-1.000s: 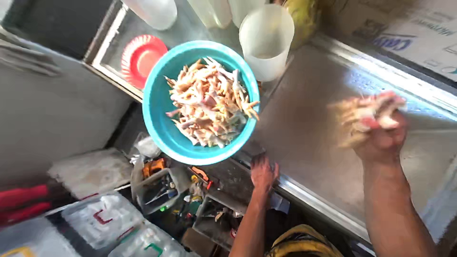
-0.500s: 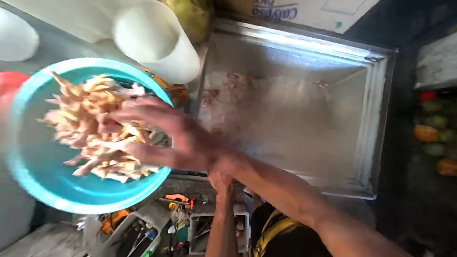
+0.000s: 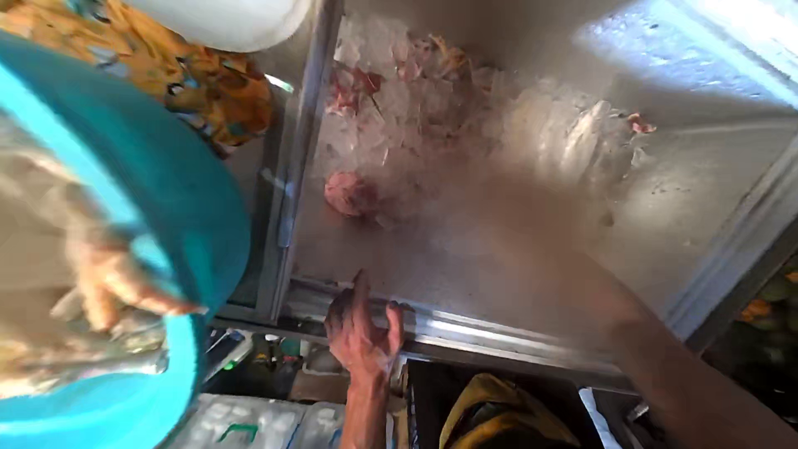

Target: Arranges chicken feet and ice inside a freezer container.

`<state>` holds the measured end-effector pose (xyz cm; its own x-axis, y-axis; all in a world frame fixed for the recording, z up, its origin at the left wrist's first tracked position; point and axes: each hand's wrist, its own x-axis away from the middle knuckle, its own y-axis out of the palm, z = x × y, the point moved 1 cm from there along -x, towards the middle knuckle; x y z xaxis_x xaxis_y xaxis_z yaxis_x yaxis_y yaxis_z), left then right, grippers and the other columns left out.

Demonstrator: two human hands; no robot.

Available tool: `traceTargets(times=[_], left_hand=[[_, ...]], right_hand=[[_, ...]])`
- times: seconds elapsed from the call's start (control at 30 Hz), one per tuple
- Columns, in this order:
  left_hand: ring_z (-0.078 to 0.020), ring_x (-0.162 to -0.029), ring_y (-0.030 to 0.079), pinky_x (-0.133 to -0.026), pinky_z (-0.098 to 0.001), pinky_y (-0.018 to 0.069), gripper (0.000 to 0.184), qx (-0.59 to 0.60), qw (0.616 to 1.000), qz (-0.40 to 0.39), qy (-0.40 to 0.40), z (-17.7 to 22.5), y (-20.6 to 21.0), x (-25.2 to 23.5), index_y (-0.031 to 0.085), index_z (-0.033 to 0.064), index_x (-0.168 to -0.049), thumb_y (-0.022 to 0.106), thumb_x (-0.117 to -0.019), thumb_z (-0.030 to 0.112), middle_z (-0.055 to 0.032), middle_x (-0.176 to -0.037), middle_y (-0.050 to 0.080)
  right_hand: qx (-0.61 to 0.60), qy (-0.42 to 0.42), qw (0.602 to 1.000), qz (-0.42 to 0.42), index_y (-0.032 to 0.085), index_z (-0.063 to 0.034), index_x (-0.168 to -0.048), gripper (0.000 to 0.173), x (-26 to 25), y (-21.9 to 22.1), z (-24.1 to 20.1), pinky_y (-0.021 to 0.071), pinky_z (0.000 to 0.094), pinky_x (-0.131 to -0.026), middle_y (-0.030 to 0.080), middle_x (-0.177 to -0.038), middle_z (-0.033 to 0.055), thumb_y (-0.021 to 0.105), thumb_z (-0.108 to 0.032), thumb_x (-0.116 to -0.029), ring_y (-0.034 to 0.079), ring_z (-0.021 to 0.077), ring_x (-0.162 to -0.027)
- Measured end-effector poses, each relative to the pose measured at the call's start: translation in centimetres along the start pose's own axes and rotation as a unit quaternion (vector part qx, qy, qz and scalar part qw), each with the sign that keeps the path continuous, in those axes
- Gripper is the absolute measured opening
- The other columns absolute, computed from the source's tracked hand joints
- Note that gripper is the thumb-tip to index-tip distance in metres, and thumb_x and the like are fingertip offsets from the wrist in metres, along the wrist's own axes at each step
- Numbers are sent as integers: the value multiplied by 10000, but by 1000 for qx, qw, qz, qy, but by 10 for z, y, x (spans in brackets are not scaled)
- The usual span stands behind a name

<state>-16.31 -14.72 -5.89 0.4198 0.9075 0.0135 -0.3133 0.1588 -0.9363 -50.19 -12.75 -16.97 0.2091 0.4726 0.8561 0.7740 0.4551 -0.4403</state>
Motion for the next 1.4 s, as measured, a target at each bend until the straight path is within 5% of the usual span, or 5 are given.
traceTargets(times=[0.43, 0.7, 0.77, 0.87, 1.4], left_hand=[[-343, -1019, 673, -920, -475, 509, 631, -19, 1000, -14, -10, 1, 0, 0, 630, 4, -1319, 455, -988, 512, -220, -1089, 715], [-319, -1001, 670, -916, -447, 503, 607, -27, 999, -22, -12, 0, 1, -2, 638, 30, -1320, 463, -983, 503, -203, -1073, 716], [-315, -1023, 669, -929, -441, 504, 618, -32, 999, -25, -19, 2, -1, -1, 635, 35, -1322, 453, -979, 517, -192, -1085, 719], [-296, -998, 669, -915, -417, 510, 596, -36, 999, -10, -18, 2, 0, -4, 643, 55, -1312, 461, -971, 509, -175, -1061, 720], [-163, -1010, 656, -934, -307, 509, 559, -76, 995, -58, -42, -4, 1, -3, 629, 127, -1303, 435, -985, 544, -73, -1095, 720]], right_hand=[[-93, 16, 981, 167, 653, -1, -1244, 358, -57, 20, 40, 538, 627, -894, 699, -1074, 275, 577, -273, -1022, 689, 448, -1017], [120, 18, 992, 40, 497, -2, -1464, 452, -124, -53, 42, 368, 593, -1131, 455, -1525, 251, 426, -258, -1098, 404, 432, -1436], [121, -70, 954, 264, 684, 8, -1222, 373, -122, -14, 59, 488, 634, -942, 646, -1232, 279, 467, -226, -1030, 604, 469, -1168], [21, 15, 996, 82, 520, 9, -1415, 392, -107, -61, 9, 420, 569, -1097, 521, -1449, 272, 470, -197, -1086, 512, 425, -1352], [108, -242, 927, 265, 488, -16, -1492, 440, -316, -72, -65, 314, 665, -1159, 354, -1633, 195, 448, -166, -1079, 349, 432, -1487]])
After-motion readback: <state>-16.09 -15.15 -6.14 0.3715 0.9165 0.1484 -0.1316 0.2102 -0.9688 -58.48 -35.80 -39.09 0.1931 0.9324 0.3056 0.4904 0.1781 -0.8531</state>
